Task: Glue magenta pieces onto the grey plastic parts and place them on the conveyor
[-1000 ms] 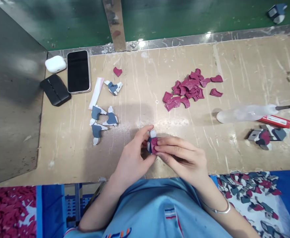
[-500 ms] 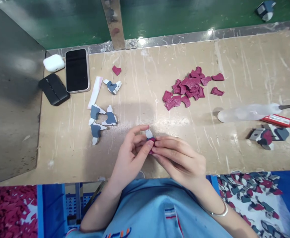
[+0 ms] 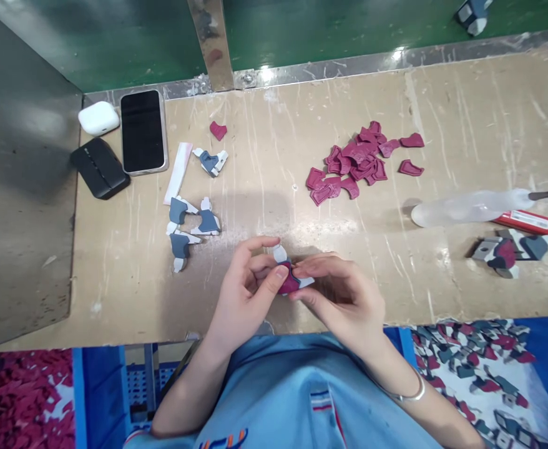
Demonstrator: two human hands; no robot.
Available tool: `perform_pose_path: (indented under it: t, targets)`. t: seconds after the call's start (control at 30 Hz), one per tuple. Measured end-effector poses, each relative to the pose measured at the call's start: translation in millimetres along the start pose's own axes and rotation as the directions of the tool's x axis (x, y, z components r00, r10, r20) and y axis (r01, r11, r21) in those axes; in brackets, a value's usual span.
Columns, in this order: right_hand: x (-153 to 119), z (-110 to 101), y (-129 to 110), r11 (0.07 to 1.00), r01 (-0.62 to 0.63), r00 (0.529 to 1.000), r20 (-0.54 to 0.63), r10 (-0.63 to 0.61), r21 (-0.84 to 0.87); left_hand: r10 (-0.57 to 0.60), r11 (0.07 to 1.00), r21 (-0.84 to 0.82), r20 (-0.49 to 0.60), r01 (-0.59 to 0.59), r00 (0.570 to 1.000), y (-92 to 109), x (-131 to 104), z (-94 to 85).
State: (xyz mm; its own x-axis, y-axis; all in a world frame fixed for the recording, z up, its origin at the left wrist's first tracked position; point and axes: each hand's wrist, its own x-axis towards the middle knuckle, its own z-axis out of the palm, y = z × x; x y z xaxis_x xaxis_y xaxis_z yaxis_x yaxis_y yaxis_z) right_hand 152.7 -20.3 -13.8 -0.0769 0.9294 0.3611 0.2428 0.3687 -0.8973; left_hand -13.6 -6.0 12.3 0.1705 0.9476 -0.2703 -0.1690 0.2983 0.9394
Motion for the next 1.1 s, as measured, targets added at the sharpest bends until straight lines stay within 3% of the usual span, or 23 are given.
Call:
perform_pose_path:
  t: [0.37,0.57,0.8,0.87,0.93,1.03,1.1]
  targets:
    - [6,-6,-1,0.996,0.094,0.996,-0.003,-0.094,-0.011,-0.040,0.998,-0.041,0.089,0.044,0.995,-4,-5,-7.8]
    - [7,-6,-1,0.983,0.163,0.987,0.022,-0.162,-0.082,-0.041,0.988,-0.145,0.052,0.048,0.998,-8,-6,-4.9]
    - [11,-8,-6,0.975,0.188,0.981,0.064,-0.181,-0.121,-0.048,0.997,-0.061,0.066,0.052,0.997,-8,-6,-8.5]
    - [10,-8,-6,0.989,0.132,0.991,0.045,-0.129,-0.072,-0.006,1.000,-0.012,0.041,0.007,0.999,-8,-8,-8.1]
    - [8,-8,-4,1.000,-0.007,1.000,0.026,0.007,-0.007,0.065,0.994,0.086,0.015,-0.066,0.998,-7,-11,-6.2]
    - [6,-7,-1,0.979,-0.193,0.980,0.052,0.189,0.065,0.155,0.936,0.305,0.092,-0.176,0.984,-5,-15,-2.9]
    - [7,-8,2,0.973,-0.213,0.976,0.074,0.207,0.087,0.170,0.900,0.384,0.128,-0.207,0.977,-5,-16,-1.9]
